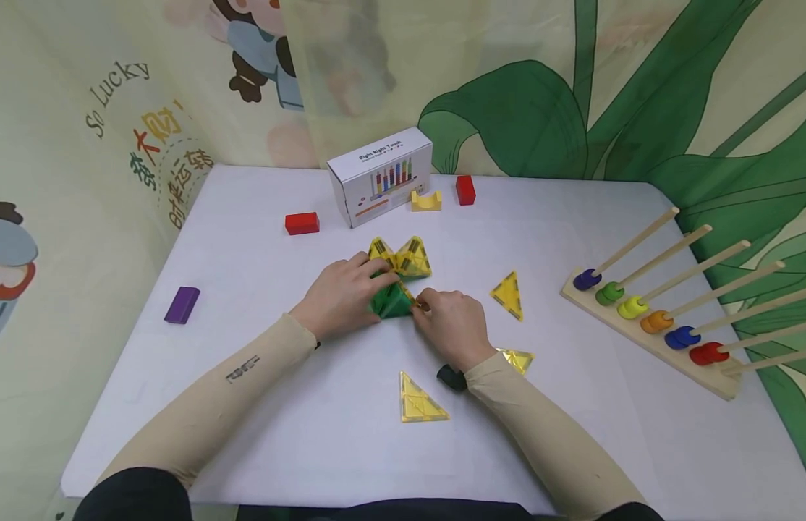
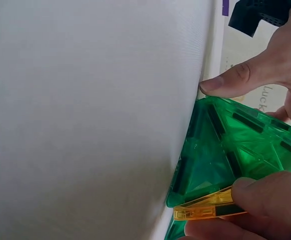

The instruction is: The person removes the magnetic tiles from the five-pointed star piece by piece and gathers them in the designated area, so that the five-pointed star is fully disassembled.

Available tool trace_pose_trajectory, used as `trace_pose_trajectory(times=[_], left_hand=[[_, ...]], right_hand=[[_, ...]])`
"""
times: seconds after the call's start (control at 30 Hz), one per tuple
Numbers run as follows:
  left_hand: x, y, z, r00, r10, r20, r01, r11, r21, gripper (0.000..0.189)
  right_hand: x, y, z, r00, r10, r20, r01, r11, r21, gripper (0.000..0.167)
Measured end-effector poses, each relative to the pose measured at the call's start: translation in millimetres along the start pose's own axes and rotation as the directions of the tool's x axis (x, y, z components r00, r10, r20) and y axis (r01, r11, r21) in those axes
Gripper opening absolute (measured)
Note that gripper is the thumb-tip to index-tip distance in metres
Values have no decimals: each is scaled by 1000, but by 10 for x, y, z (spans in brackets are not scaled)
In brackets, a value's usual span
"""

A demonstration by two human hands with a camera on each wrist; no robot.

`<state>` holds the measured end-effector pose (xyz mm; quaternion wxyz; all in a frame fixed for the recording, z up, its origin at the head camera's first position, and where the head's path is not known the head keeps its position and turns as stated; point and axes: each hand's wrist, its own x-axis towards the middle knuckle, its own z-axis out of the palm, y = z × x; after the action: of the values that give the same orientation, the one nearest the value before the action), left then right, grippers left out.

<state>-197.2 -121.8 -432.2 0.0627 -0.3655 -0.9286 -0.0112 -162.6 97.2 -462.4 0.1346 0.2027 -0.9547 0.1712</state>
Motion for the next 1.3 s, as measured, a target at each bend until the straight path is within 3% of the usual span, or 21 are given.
trace_pose_trajectory(times=[0.3,0.63,0.8,1.03,1.1,1.2,1.3], left_hand=[[-15,-3,-1,1000,8,-15,-8,1000,6,70],[-18,-19,23,1000,5,-22,-5,1000,-11,69],[-21,-30,20,1000,1,-7,-1,1000,-19,69],[-32,-38,14,1000,9,-7,-10,1000,-18,70],[-29,-39,26,1000,10,-9,-10,1000,-19,70],[-28,-46,27,1000,9,-10,-9,1000,-18,70],[-25,-49,25,1000,10,-14,-10,1000,-13,69]], right_hand=[[-15,50,-24,999,39,2,-39,998,42,10],[-45,206,-104,976,181,118,-192,977,91,13],[-58,366,-167,935,274,223,-302,948,102,14],[-45,555,-309,837,388,385,-443,894,63,28],[-44,580,-330,824,407,394,-457,889,37,29],[-28,569,-315,835,418,357,-452,892,14,26],[15,500,-282,867,398,299,-425,905,29,22]])
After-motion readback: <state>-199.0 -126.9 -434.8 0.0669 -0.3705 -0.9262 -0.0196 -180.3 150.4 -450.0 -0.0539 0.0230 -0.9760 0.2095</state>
